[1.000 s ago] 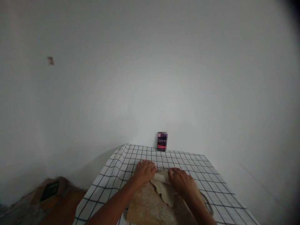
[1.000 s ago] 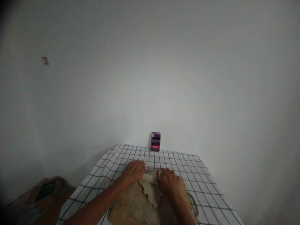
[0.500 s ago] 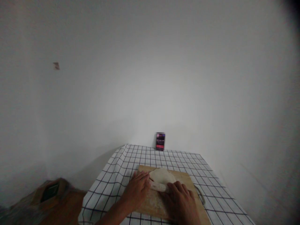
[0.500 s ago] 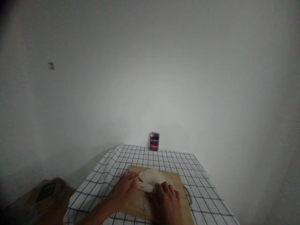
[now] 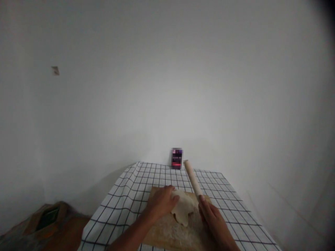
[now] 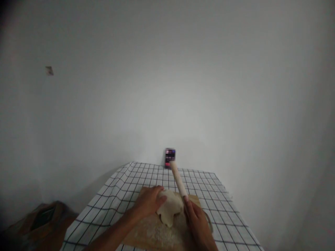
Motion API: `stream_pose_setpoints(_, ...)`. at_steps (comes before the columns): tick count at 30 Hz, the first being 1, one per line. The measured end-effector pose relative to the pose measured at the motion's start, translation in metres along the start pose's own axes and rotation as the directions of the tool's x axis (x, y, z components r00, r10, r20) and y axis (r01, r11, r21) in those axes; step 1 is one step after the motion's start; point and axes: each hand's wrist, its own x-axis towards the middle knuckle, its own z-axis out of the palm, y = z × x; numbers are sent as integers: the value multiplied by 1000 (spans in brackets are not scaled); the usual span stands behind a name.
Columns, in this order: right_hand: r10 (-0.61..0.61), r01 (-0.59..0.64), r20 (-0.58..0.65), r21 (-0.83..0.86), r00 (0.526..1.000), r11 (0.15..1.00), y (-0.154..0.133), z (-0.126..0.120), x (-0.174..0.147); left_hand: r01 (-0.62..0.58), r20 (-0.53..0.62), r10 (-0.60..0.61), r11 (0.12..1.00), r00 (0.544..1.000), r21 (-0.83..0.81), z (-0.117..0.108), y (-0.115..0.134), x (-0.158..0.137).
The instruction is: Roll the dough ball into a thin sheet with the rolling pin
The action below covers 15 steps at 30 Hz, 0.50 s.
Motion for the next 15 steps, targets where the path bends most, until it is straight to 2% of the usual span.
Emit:
stream_pose_setpoints(3, 126, -132, 70, 82, 990, 988, 4, 10, 5, 25, 32, -30, 989, 999, 146, 8, 24, 7)
stream_pose_setpoints(6, 133, -140, 79, 86, 988, 986, 15, 11, 7, 121, 98, -142, 974, 985, 193, 0, 30, 21)
stream_pose_setpoints(10, 114, -117, 53, 63, 992, 991, 25, 11, 7, 224, 226, -240, 970, 944, 94, -13, 22, 38)
stream_pose_setpoints(15, 96, -99, 37, 78, 995, 992, 22, 11, 5, 226, 407, -163, 968, 899, -110, -10, 15, 36)
